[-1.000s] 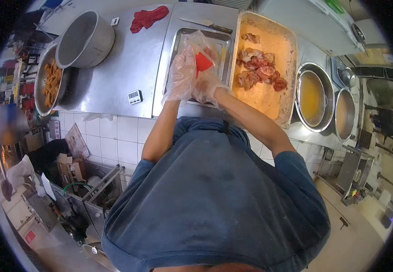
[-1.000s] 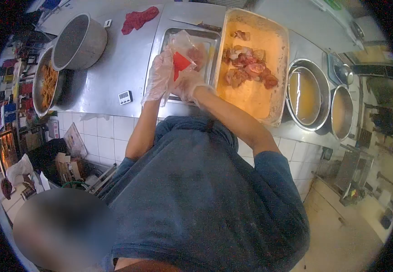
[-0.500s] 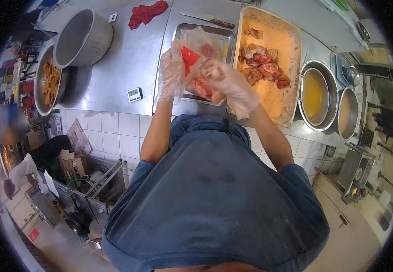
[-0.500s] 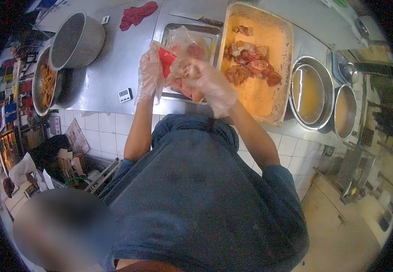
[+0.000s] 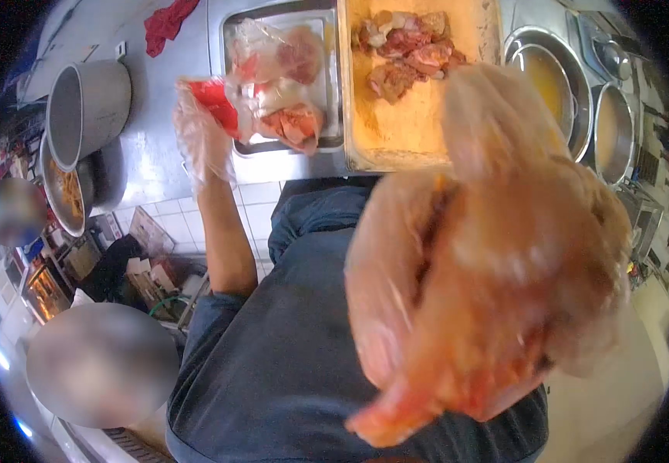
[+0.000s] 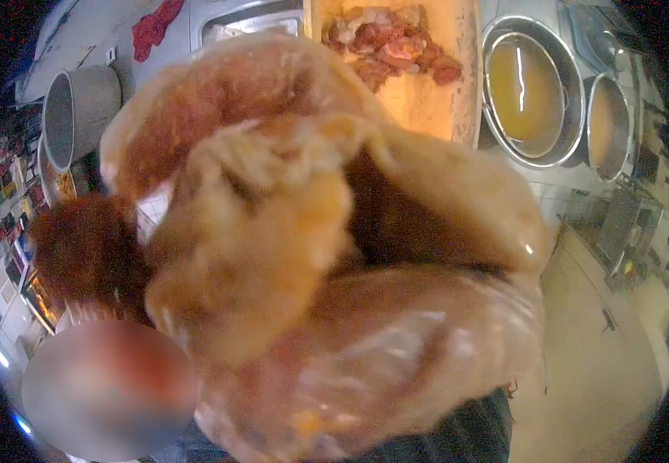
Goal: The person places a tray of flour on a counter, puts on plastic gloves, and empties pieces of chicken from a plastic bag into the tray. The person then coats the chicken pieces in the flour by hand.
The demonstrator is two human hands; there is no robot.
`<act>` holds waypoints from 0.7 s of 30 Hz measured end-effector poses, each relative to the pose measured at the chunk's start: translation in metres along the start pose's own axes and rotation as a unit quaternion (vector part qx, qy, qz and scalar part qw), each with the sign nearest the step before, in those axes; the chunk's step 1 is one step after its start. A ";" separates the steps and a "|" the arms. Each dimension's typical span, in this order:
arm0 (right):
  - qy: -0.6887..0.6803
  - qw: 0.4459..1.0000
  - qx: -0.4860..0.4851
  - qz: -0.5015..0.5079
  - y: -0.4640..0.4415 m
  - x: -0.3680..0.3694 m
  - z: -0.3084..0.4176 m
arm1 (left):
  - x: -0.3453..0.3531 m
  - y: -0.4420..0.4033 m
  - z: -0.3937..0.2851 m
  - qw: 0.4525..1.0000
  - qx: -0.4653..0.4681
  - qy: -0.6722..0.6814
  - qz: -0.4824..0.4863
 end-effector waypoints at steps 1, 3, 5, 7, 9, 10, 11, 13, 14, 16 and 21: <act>-0.008 1.000 0.012 0.010 0.007 0.001 0.005 | 0.001 -0.007 0.000 1.000 0.011 -0.008 -0.007; -0.023 0.998 0.041 0.036 0.018 0.012 0.010 | 0.005 -0.024 0.000 0.999 0.034 -0.021 -0.016; -0.033 0.996 0.066 0.051 0.026 0.019 0.015 | 0.012 -0.050 0.003 0.997 0.058 -0.035 -0.020; -0.040 0.994 0.083 0.062 0.035 0.024 0.020 | 0.020 -0.081 0.008 0.995 0.084 -0.048 -0.021; -0.044 0.992 0.094 0.068 0.043 0.027 0.024 | 0.029 -0.112 0.015 0.992 0.107 -0.063 -0.021; -0.046 0.991 0.105 0.074 0.045 0.031 0.026 | 0.033 -0.127 0.019 0.991 0.116 -0.070 -0.021; -0.047 0.990 0.109 0.073 0.046 0.031 0.026 | 0.035 -0.137 0.023 0.989 0.123 -0.077 -0.020; -0.052 0.988 0.123 0.079 0.049 0.038 0.028 | 0.038 -0.158 0.027 0.988 0.127 -0.090 -0.018; -0.052 0.987 0.127 0.081 0.049 0.041 0.029 | 0.041 -0.164 0.030 0.987 0.133 -0.094 -0.014; -0.050 0.986 0.133 0.083 0.047 0.042 0.030 | 0.044 -0.171 0.033 0.986 0.136 -0.101 -0.009; -0.008 0.995 0.090 0.036 0.028 0.023 0.015 | 0.041 -0.176 0.038 0.983 0.147 -0.108 0.003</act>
Point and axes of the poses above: each hand's wrist, its own y-axis away from the middle knuckle, its own x-axis out of the palm, z = x × y, the point moved 4 cm from there along -y, towards the middle knuckle, and after that the axes turned 6 degrees about z, right-handed, at the moved point
